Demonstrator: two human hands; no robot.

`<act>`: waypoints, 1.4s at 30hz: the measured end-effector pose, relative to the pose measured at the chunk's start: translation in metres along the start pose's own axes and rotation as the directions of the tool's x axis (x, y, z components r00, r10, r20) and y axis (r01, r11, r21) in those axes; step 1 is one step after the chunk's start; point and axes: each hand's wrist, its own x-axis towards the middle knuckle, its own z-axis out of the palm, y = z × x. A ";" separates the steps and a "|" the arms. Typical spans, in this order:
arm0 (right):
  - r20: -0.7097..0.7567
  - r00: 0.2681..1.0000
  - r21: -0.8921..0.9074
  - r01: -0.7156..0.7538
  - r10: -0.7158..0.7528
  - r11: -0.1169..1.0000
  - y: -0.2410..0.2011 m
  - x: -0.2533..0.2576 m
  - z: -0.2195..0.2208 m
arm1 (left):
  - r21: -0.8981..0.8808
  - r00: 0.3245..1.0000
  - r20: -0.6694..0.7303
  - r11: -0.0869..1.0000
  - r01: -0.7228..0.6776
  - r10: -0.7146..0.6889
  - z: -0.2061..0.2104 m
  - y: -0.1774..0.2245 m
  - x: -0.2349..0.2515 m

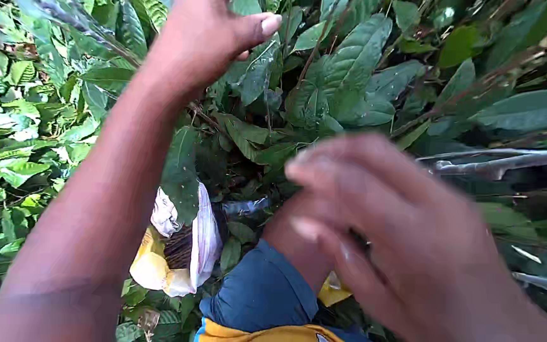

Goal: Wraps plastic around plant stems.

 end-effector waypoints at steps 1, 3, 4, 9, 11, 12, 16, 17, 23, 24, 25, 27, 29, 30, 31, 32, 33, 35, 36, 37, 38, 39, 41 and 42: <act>0.049 0.998 0.111 -0.051 0.046 0.992 0.000 -0.039 0.000 | 0.008 0.998 0.047 0.999 -0.038 0.037 -0.012 0.005 -0.025; 0.230 0.965 0.360 -0.202 0.124 0.911 0.003 -0.106 -0.003 | -0.192 0.966 0.240 0.980 -0.049 0.095 -0.036 0.005 -0.094; 0.294 0.943 0.484 -0.287 0.155 0.827 0.008 -0.134 0.000 | -0.347 0.935 0.336 0.938 0.010 0.114 -0.039 -0.003 -0.137; 0.275 0.890 0.701 -0.445 0.364 0.558 0.025 -0.218 0.030 | -0.494 0.740 0.655 0.828 0.266 0.153 0.087 0.012 -0.240; 0.208 0.885 0.743 -0.419 0.416 0.521 0.029 -0.223 0.039 | -0.413 0.687 0.697 0.899 0.147 0.208 0.143 0.024 -0.244; 0.162 0.876 0.769 -0.401 0.454 0.498 0.031 -0.224 0.043 | -0.393 0.657 0.712 0.916 0.082 0.247 0.165 0.031 -0.242; 0.022 0.815 0.889 -0.281 0.579 0.362 0.037 -0.235 0.042 | -0.303 0.611 0.707 0.934 -0.191 0.354 0.214 0.060 -0.225; 0.008 0.806 0.911 -0.250 0.592 0.327 0.038 -0.240 0.040 | -0.282 0.592 0.710 0.924 -0.256 0.381 0.222 0.065 -0.221; -0.084 0.732 0.954 -0.137 0.676 0.266 0.034 -0.266 0.036 | -0.415 0.306 0.838 0.892 -0.181 0.452 0.269 0.075 -0.208; -0.137 0.697 0.952 -0.104 0.703 0.289 0.034 -0.269 0.036 | -0.440 0.291 0.846 0.893 -0.093 0.447 0.271 0.073 -0.207; -0.203 0.650 0.948 -0.057 0.732 0.314 0.035 -0.273 0.036 | -0.458 0.290 0.852 0.889 0.013 0.436 0.270 0.069 -0.207; -0.320 0.537 0.932 0.032 0.780 0.360 0.042 -0.281 0.029 | -0.455 0.348 0.865 0.858 0.237 0.362 0.260 0.056 -0.209; -0.367 0.460 0.922 0.064 0.809 0.381 0.048 -0.287 0.017 | -0.412 0.565 0.802 0.864 0.291 0.193 0.252 0.048 -0.214; -0.374 0.443 0.920 0.069 0.815 0.385 0.050 -0.289 0.014 | -0.381 0.687 0.716 0.896 0.229 0.129 0.256 0.047 -0.215; -0.374 0.436 0.921 0.069 0.819 0.385 0.050 -0.289 0.011 | -0.356 0.770 0.626 0.923 0.144 0.121 0.263 0.049 -0.215; -0.373 0.434 0.921 0.067 0.820 0.383 0.049 -0.288 0.010 | -0.350 0.812 0.562 0.935 0.060 0.158 0.274 0.054 -0.216; -0.374 0.436 0.920 0.068 0.818 0.385 0.049 -0.286 0.010 | -0.360 0.823 0.527 0.933 -0.010 0.212 0.287 0.061 -0.217; -0.399 0.410 0.910 0.071 0.820 0.408 0.047 -0.280 0.012 | -0.388 0.825 0.494 0.919 -0.074 0.275 0.313 0.076 -0.223; -0.423 0.377 0.900 0.069 0.824 0.430 0.046 -0.279 0.012 | -0.418 0.836 0.479 0.907 -0.052 0.269 0.324 0.080 -0.228; -0.448 0.335 0.888 0.064 0.829 0.455 0.047 -0.279 0.012 | -0.464 0.851 0.472 0.886 0.015 0.233 0.333 0.084 -0.232; -0.456 0.302 0.885 0.061 0.837 0.461 0.049 -0.280 0.012 | -0.512 0.860 0.482 0.851 0.122 0.167 0.338 0.088 -0.236; -0.439 0.285 0.895 0.059 0.852 0.441 0.052 -0.282 0.011 | -0.547 0.856 0.509 0.803 0.237 0.094 0.340 0.092 -0.238; -0.336 0.339 0.937 0.029 0.879 0.347 0.054 -0.289 0.012 | -0.595 0.819 0.574 0.695 0.404 0.015 0.338 0.091 -0.238; -0.278 0.393 0.952 -0.012 0.877 0.307 0.053 -0.291 0.013 | -0.611 0.804 0.595 0.651 0.450 0.002 0.336 0.090 -0.236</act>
